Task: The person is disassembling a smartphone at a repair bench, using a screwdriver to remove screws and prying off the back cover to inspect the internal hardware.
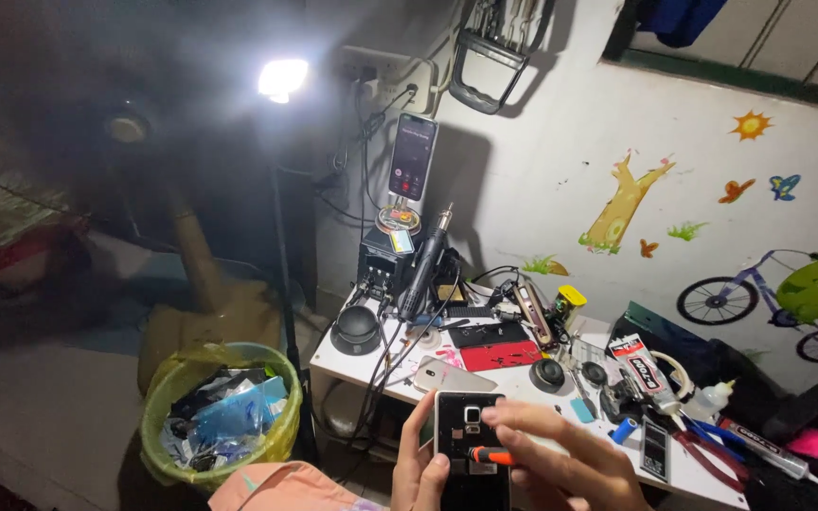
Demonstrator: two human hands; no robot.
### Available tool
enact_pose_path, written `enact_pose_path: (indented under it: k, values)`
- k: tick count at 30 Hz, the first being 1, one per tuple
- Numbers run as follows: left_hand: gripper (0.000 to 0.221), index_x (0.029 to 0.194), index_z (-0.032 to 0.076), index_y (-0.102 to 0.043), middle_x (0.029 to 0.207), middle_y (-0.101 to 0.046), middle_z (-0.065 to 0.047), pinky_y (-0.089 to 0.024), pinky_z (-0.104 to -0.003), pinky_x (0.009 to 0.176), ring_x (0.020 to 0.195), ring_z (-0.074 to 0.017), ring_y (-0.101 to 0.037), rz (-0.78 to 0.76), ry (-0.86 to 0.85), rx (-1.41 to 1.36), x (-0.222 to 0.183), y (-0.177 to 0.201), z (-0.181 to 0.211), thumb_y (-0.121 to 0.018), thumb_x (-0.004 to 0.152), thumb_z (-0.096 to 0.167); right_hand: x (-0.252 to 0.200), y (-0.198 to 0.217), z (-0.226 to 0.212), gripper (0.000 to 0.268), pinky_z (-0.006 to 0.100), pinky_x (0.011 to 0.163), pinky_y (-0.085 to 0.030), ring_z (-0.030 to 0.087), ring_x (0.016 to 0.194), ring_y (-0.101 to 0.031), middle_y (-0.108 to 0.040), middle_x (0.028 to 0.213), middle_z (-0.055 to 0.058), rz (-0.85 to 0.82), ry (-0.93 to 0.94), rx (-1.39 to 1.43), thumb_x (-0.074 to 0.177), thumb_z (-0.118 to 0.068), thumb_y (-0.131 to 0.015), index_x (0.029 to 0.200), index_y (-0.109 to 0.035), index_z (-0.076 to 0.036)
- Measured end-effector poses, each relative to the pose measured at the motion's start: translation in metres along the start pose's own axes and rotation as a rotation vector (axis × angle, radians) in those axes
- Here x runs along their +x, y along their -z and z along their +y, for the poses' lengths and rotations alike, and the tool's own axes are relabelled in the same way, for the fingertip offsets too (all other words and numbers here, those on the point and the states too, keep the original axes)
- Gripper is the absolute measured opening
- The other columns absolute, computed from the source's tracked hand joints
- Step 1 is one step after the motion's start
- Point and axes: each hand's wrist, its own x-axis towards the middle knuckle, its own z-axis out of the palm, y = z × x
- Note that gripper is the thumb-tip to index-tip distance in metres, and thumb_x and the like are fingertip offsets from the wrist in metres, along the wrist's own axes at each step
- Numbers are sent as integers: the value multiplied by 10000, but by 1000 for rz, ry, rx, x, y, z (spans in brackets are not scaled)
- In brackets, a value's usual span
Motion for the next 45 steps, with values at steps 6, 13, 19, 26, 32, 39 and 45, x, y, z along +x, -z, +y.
enact_pose_path:
  k: [6, 13, 19, 26, 32, 39, 45]
  values:
    - [809, 1667, 158, -628, 1073, -983, -232, -657, -319, 795, 906, -260, -917, 116, -94, -50, 12, 6, -18, -725, 897, 386, -43, -28, 65, 267, 607, 1174, -740, 324, 1140, -925, -866, 1126, 145, 86, 72, 109, 965, -54, -826, 1229, -782, -52]
    - [808, 1651, 203, -642, 1108, -1009, -280, -673, -329, 785, 887, -286, -930, 185, -67, -68, 28, 25, -40, -748, 864, 356, -58, -49, 98, 253, 495, 1226, -679, 254, 1313, -870, -889, 1323, 59, -79, 47, -47, 1114, -238, -695, 1268, -827, -85]
    - [797, 1629, 122, -689, 1172, -977, -265, -667, -364, 773, 888, -278, -881, 282, 26, -164, 39, 23, -42, -743, 864, 341, -106, -63, 133, 295, 349, 1185, -712, 262, 1302, -881, -959, 1199, 140, 65, -223, 144, 1079, -283, -720, 1068, -827, -8]
    - [817, 1643, 43, -634, 1061, -967, -273, -449, -211, 573, 606, -77, -659, 268, -135, -166, 57, 38, -59, -744, 895, 353, -59, -93, 119, 237, 412, 1128, -767, 213, 1117, -947, -878, 1130, 2, 186, -226, -97, 1024, -266, -767, 1190, -807, -101]
    - [838, 1668, 85, -586, 1249, -966, -325, -694, -343, 875, 1062, -316, -946, 234, -78, -197, 66, 44, -55, -791, 916, 394, -101, -89, 154, 339, 463, 1152, -744, 403, 1304, -895, -949, 1206, 188, 163, -413, 175, 1097, -378, -689, 1151, -793, -60]
    - [847, 1683, 198, -591, 1161, -1027, -242, -687, -269, 782, 920, -222, -960, 307, 1, 44, 72, 70, -72, -753, 881, 415, -72, -93, 146, 486, 485, 1164, -668, 396, 1381, -840, -889, 1429, 207, 15, -503, 374, 1131, -313, -597, 1330, -846, 54]
    - [838, 1660, 341, -618, 915, -1091, -73, -549, -216, 539, 559, -92, -819, 346, 134, 365, 72, 68, -60, -658, 845, 533, -89, -114, 152, 422, 402, 1043, -749, 343, 1150, -934, -921, 1180, 223, 171, -376, 296, 1141, -366, -661, 1159, -835, 18]
